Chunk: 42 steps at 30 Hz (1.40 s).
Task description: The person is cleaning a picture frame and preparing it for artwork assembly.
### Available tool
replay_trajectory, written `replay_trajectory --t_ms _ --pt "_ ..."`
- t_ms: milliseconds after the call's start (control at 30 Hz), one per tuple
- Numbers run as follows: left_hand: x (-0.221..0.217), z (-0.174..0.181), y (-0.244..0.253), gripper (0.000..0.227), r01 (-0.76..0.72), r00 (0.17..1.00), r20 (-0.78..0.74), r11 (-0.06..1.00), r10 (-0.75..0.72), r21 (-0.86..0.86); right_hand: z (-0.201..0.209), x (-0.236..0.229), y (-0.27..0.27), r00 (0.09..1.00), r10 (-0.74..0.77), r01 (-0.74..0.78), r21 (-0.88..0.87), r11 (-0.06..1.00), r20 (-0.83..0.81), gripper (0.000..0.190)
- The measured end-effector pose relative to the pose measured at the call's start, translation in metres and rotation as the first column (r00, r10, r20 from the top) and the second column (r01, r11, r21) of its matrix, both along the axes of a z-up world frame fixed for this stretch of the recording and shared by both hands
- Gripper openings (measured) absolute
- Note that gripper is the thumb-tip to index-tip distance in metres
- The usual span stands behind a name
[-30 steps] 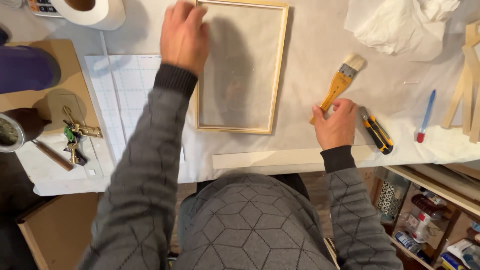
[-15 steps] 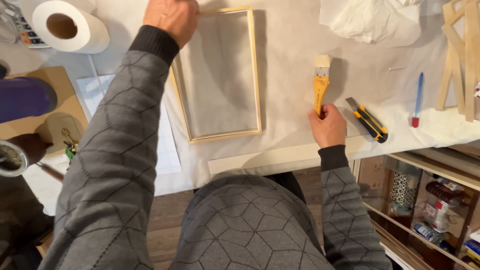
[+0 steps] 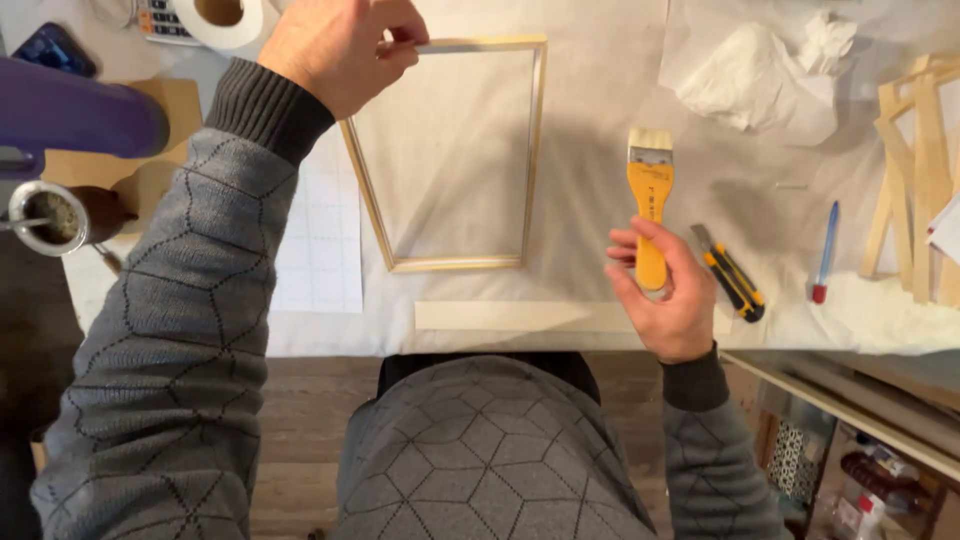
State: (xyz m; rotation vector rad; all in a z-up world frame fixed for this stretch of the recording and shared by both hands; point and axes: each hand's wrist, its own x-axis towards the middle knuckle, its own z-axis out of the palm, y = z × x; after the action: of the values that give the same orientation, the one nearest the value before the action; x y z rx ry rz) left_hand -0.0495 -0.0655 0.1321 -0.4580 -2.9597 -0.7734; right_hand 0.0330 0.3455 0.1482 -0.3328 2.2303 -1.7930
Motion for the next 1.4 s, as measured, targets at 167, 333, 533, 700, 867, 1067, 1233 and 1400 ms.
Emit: replay_trajectory --t_ms 167,333,533,700,867,1067,1233,1400 --pt "0.007 0.025 0.008 0.012 0.066 0.998 0.014 0.997 -0.067 0.036 0.013 0.026 -0.012 0.819 0.184 0.038 0.372 0.927 -0.543 0.038" --pt "0.008 0.041 0.009 0.014 0.181 0.983 0.031 0.981 -0.184 0.063 0.026 0.035 -0.06 0.662 0.323 -0.03 0.406 0.913 -0.677 0.038" --pt "0.016 0.045 0.004 0.012 0.345 0.935 -0.105 0.937 -0.339 0.05 0.017 0.069 -0.112 0.68 0.15 0.226 0.4 0.888 -0.718 0.017" --pt "0.027 0.052 0.006 0.012 0.361 0.932 -0.068 0.928 -0.356 0.097 0.025 0.105 -0.128 0.777 0.047 0.345 0.486 0.803 -0.628 0.008" --pt "0.032 0.051 0.009 0.012 0.403 0.91 -0.157 0.907 -0.383 0.12 0.034 0.108 -0.143 0.738 0.003 0.394 0.434 0.81 -0.675 0.007" --pt "0.036 0.055 0.011 0.014 0.419 0.905 -0.143 0.896 -0.4 0.147 0.023 0.129 -0.14 0.836 -0.311 0.482 0.332 0.811 -0.453 0.01" --pt "0.036 0.06 0.012 0.015 0.443 0.894 -0.166 0.879 -0.417 0.174 0.012 0.129 -0.163 0.801 0.025 0.182 0.283 0.942 -0.599 0.016" --pt "0.04 0.057 0.012 0.014 0.448 0.892 -0.164 0.87 -0.421 0.206 0.01 0.145 -0.154 0.774 -0.338 0.471 0.131 0.872 -0.535 0.022"
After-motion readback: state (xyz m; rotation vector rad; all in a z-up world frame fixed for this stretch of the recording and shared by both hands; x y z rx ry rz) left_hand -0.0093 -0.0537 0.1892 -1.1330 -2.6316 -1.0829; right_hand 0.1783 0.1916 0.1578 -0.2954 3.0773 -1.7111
